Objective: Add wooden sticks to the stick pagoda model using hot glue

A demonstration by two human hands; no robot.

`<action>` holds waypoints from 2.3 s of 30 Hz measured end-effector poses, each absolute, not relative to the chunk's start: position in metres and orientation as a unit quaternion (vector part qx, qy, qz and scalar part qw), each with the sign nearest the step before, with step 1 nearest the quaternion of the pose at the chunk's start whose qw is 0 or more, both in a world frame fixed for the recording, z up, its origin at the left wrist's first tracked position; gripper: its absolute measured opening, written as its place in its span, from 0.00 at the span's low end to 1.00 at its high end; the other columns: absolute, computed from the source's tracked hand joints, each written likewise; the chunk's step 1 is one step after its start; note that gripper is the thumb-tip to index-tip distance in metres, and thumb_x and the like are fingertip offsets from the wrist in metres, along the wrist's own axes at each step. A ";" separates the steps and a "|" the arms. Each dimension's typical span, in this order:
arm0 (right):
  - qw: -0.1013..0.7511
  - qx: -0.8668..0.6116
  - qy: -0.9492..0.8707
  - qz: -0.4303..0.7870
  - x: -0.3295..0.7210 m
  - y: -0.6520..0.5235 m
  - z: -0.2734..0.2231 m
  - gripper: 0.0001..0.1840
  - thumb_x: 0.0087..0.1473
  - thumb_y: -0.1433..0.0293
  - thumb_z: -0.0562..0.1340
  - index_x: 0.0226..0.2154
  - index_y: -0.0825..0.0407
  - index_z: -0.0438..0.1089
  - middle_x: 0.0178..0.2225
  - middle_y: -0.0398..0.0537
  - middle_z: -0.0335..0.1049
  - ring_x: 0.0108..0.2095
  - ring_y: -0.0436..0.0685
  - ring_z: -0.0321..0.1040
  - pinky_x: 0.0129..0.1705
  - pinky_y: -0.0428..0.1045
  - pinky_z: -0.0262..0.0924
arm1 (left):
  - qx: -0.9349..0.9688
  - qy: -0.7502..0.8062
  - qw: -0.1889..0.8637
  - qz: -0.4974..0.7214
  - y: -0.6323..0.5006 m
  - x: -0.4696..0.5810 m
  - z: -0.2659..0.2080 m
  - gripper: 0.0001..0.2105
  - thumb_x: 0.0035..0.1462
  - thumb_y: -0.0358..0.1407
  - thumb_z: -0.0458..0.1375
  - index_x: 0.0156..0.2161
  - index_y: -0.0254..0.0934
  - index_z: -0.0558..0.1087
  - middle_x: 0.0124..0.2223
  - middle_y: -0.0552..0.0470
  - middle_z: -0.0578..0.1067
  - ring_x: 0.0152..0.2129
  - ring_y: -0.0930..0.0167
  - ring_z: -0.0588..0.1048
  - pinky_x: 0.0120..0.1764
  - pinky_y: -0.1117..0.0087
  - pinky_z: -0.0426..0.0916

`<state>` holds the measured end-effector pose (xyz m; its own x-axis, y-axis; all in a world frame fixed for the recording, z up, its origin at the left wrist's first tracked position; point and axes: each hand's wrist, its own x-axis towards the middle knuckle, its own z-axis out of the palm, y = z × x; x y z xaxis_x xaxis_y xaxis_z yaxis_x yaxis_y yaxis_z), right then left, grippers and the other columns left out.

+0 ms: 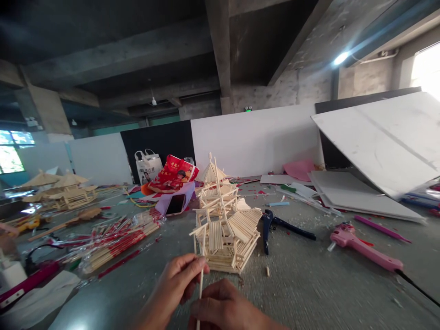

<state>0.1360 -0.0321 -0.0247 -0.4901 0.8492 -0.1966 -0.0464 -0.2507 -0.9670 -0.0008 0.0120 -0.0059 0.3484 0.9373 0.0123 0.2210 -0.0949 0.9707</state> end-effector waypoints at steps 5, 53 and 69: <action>0.311 -0.409 -0.526 0.677 0.135 -0.032 -0.022 0.09 0.43 0.70 0.58 0.22 0.58 0.71 0.14 0.38 0.56 0.15 0.42 0.49 0.17 0.42 0.38 | 0.657 0.440 0.502 0.349 0.012 -0.002 -0.007 0.16 0.51 0.45 0.52 0.26 0.32 0.70 0.16 0.61 0.60 0.10 0.82 0.55 0.13 0.80 0.48; 0.307 -0.422 -0.493 0.696 0.131 -0.026 -0.030 0.11 0.45 0.67 0.55 0.24 0.58 0.68 0.10 0.40 0.60 0.11 0.43 0.53 0.13 0.40 0.42 | 0.642 0.430 0.527 0.354 0.018 0.002 -0.005 0.17 0.49 0.46 0.53 0.27 0.31 0.72 0.18 0.59 0.62 0.12 0.81 0.57 0.15 0.79 0.48; 0.299 -0.411 -0.486 0.711 0.133 -0.025 -0.028 0.11 0.47 0.69 0.53 0.23 0.58 0.67 0.11 0.40 0.62 0.11 0.42 0.55 0.13 0.38 0.45 | 0.558 0.390 0.609 0.407 0.015 0.009 -0.006 0.13 0.49 0.40 0.52 0.32 0.33 0.74 0.25 0.53 0.70 0.19 0.76 0.66 0.22 0.75 0.58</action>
